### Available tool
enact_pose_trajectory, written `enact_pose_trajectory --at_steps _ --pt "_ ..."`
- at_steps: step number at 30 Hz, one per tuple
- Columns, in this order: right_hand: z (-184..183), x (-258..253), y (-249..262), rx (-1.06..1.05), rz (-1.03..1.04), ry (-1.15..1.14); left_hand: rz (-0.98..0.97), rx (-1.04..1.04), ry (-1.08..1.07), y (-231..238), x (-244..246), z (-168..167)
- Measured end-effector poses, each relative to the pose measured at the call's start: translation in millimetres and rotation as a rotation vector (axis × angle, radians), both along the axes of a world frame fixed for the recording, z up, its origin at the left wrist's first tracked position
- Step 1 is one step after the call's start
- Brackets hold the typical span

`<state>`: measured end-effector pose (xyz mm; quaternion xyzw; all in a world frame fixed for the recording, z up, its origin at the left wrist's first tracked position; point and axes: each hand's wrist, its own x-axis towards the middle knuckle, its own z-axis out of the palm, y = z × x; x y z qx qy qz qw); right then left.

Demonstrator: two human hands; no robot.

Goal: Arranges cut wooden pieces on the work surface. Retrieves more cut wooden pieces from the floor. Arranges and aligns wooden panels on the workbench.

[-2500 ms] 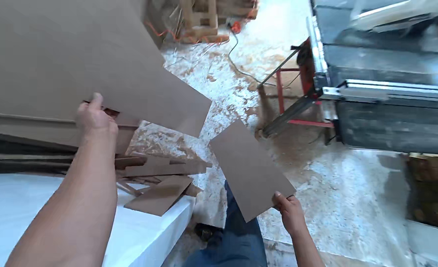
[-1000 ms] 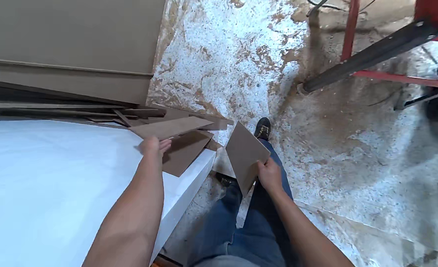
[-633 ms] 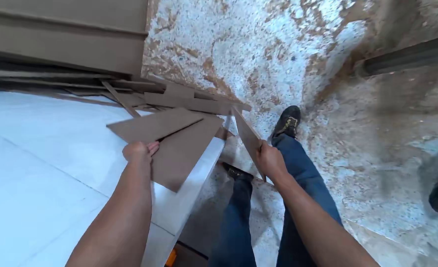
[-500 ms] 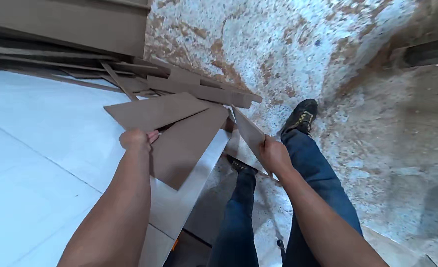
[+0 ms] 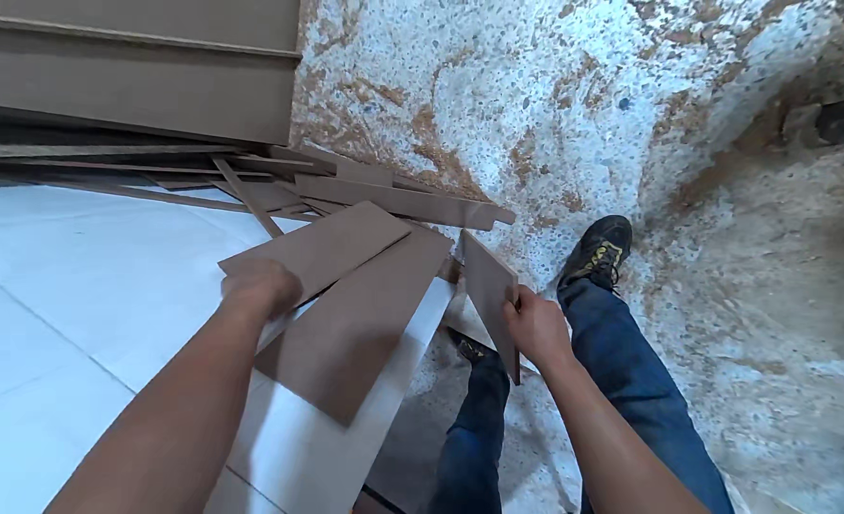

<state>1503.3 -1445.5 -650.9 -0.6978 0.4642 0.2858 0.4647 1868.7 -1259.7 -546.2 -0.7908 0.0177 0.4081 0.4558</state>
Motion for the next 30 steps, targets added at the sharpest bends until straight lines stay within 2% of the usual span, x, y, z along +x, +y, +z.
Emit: enact_pose_trajectory --at_steps 2,5,9,13,17,21,23,25,30 --pt "-0.9 -0.4 1.2 -0.017 -0.002 -0.011 -0.079 -0.111 -0.033 -32.1 -12.2 -9.7" --pt "-2.0 -0.9 1.0 -0.030 -0.012 0.001 -0.083 -0.326 -0.051 -55.6 -26.5 -50.7" --pt "-4.4 -5.1 0.4 -0.013 -0.007 0.056 -0.062 -0.599 0.150 -74.4 -61.5 -137.7" --pt "-8.7 -19.0 -1.0 0.033 0.005 0.049 -0.204 -0.779 0.300 -107.7 -109.5 -231.1" --pt "-9.6 -37.7 -2.7 0.050 0.020 -0.002 -0.178 -0.830 0.395 -157.9 -145.1 -305.7" --pt "-9.6 -46.4 -7.6 0.036 0.041 -0.047 -0.153 -0.707 0.523 -193.2 -153.6 -356.3" --pt "-10.4 -48.7 -11.4 0.036 0.043 -0.038 -0.178 -0.659 0.564 -197.7 -153.6 -369.0" --pt "-10.4 -47.6 -13.5 0.044 0.049 -0.031 -0.251 -0.620 0.579 -198.2 -153.5 -363.0" --pt "-9.6 -34.5 -15.7 0.102 0.109 0.011 -0.473 -0.487 0.658 -204.0 -136.3 -296.5"
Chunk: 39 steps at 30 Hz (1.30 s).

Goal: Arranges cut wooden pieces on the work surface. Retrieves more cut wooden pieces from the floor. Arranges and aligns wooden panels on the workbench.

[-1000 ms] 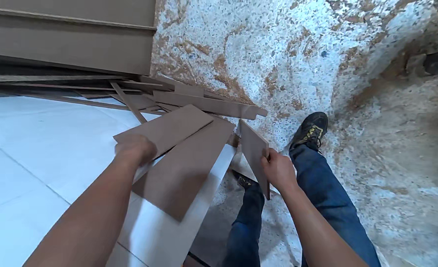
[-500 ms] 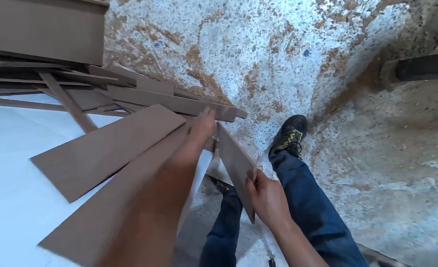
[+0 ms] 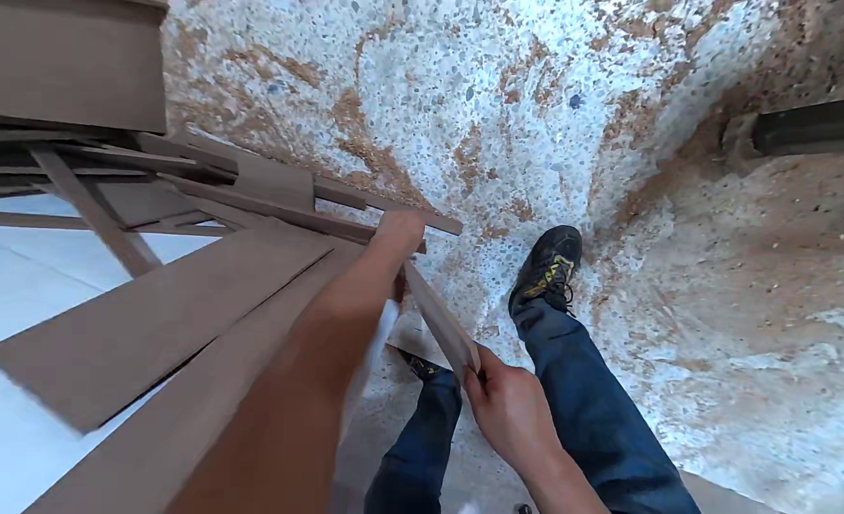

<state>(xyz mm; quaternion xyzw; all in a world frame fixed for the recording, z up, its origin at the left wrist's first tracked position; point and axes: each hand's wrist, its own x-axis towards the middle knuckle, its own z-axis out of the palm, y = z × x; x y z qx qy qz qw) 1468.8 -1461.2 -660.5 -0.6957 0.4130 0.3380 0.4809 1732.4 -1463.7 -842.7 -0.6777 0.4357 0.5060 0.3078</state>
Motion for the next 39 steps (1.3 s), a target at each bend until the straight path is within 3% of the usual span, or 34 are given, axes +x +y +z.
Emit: enact_pose_trajectory --at_steps 5,11,17,20,22,25,28,32,36,39 --pt "-0.4 8.9 3.8 -0.011 -0.063 0.020 -0.081 -0.300 -0.077 24.4 75.8 69.9" --pt "-1.0 16.5 11.4 0.003 -0.078 0.061 0.075 -0.143 -0.364 62.7 145.9 155.1" --pt "3.1 27.1 11.6 -0.031 -0.080 0.065 0.038 -0.167 -0.442 102.1 152.3 185.4" --pt "2.9 29.7 8.1 -0.019 -0.054 0.063 0.114 -0.218 -0.523 105.6 145.8 212.4" --pt "3.9 26.4 -1.5 -0.012 -0.006 0.060 0.195 -0.262 -0.590 107.6 152.1 250.1" --pt "19.0 16.3 -19.7 -0.047 0.043 0.000 0.386 -0.325 -0.712 101.7 176.1 349.3" --pt "89.1 12.4 -57.2 -0.085 0.085 -0.086 0.643 -0.433 -0.816 96.8 202.9 469.1" --pt "224.9 -6.4 -119.5 -0.086 0.074 -0.266 1.087 -0.676 -0.892 112.3 212.9 611.9" --pt "347.8 -14.5 -179.8 -0.027 -0.131 -0.599 1.721 -1.162 -0.739 130.0 183.5 721.7" --pt "440.3 -1.3 -223.3 0.008 -0.337 -0.756 2.000 -1.439 -0.652 128.7 140.6 790.4"
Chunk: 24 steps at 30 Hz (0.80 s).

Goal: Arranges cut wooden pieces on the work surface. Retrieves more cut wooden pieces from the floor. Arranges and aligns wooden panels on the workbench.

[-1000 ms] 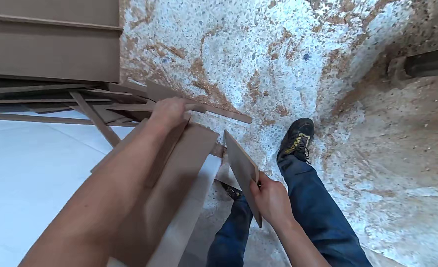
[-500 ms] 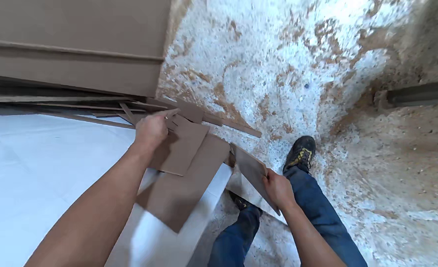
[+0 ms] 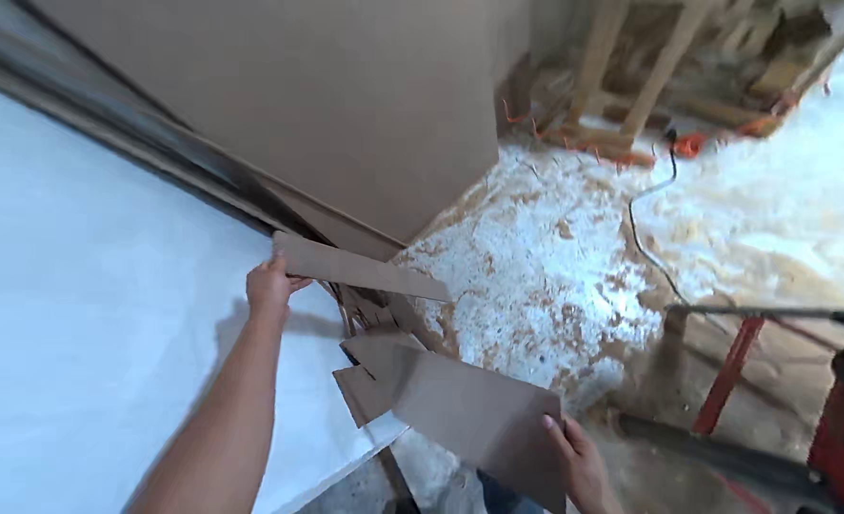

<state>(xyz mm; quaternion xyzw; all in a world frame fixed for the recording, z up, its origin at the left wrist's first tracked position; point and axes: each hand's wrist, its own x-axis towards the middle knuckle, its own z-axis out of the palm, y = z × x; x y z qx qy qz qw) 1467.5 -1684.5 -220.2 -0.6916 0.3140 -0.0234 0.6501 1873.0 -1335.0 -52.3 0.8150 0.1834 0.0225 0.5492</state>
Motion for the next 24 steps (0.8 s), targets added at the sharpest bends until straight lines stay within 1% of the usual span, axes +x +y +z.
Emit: enact_pose_trajectory --at_steps 2,3,5,7,9,11,13,17,20,24 --pt "56.3 4.3 -25.5 -0.025 -0.084 -0.037 0.025 -0.157 -0.062 -0.2 -39.2 29.0" --pt "77.5 4.5 -37.8 -0.027 -0.110 -0.058 0.023 -0.230 -0.095 -1.6 -59.9 41.3" --pt "110.8 -0.8 -57.1 0.006 -0.126 -0.103 0.034 -0.388 -0.158 -6.9 -102.6 67.5" --pt "132.5 -13.5 -66.1 0.051 -0.124 -0.131 0.053 -0.534 -0.196 -7.5 -146.7 92.2" --pt "148.1 -31.4 -63.9 0.099 -0.146 -0.154 0.074 -0.638 -0.200 -2.5 -187.9 109.8" --pt "158.6 -53.6 -58.4 0.148 -0.174 -0.179 0.075 -0.705 -0.186 7.1 -228.1 118.4" --pt "164.5 -75.5 -57.5 0.172 -0.123 -0.202 0.048 -0.765 -0.179 20.5 -271.7 124.6" --pt "181.3 -111.2 -50.6 0.167 -0.059 -0.186 0.012 -0.817 -0.116 35.2 -360.7 145.6" --pt "192.9 -129.1 -43.0 0.180 -0.032 -0.169 0.090 -0.838 -0.114 41.7 -400.0 158.8" --pt "211.0 -123.6 -42.2 0.144 0.082 -0.188 0.137 -0.792 -0.173 40.8 -430.4 163.2"
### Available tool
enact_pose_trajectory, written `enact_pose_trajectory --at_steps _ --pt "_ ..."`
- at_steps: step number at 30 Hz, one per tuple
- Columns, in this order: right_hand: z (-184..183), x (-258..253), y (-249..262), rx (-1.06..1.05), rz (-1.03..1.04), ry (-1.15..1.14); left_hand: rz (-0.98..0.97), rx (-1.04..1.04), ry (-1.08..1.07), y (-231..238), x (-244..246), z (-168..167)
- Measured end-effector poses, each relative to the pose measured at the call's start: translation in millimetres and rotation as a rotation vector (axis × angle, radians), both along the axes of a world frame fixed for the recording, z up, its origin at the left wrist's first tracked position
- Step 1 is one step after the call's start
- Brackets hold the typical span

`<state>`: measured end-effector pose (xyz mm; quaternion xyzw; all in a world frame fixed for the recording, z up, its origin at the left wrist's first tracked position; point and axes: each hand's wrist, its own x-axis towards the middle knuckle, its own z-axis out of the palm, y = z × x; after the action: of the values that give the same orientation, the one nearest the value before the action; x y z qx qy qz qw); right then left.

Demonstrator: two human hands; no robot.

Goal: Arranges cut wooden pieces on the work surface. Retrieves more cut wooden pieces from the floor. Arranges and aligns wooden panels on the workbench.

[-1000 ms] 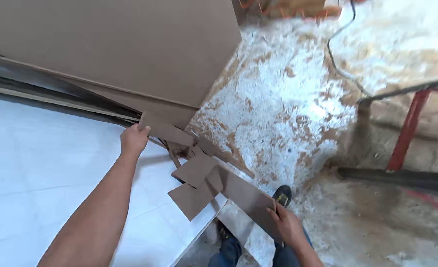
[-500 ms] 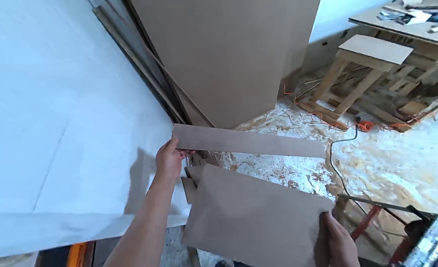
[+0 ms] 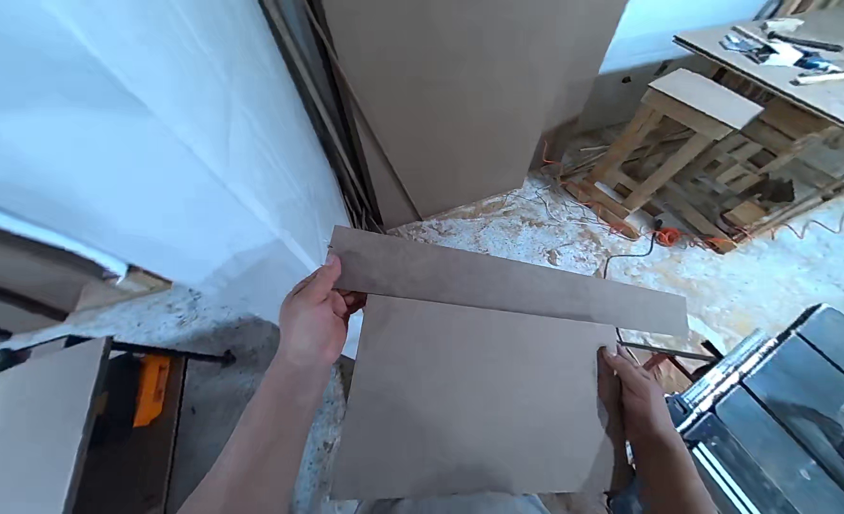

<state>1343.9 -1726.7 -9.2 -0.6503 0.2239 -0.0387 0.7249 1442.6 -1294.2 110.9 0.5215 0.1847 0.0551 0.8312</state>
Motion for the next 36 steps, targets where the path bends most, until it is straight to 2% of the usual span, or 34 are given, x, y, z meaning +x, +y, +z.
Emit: enact_pose_trajectory --at_steps 4,10,16,20,25,31,36 --pt "5.5 20.3 -18.4 0.010 0.107 0.022 0.086 -0.021 -0.061 -14.5 -21.6 2.9" --pt "24.8 43.0 -51.3 0.077 0.134 0.041 0.090 -0.053 -0.146 -49.1 -38.5 8.3" --pt "30.8 82.8 -97.0 0.192 0.327 -0.189 0.097 -0.014 -0.165 -87.8 -52.8 11.0" --pt "47.9 99.9 -98.9 0.129 0.209 -0.338 0.129 0.035 -0.163 -104.6 -57.9 10.2" --pt "73.2 100.2 -90.5 0.148 0.025 -0.176 0.128 0.168 -0.167 -108.0 -65.0 20.4" --pt "76.3 103.2 -87.4 0.103 -0.008 -0.249 0.056 0.247 -0.218 -100.9 -72.0 25.2" --pt "67.2 100.2 -75.7 0.109 -0.015 -0.266 -0.125 0.229 -0.242 -87.7 -81.8 33.4"
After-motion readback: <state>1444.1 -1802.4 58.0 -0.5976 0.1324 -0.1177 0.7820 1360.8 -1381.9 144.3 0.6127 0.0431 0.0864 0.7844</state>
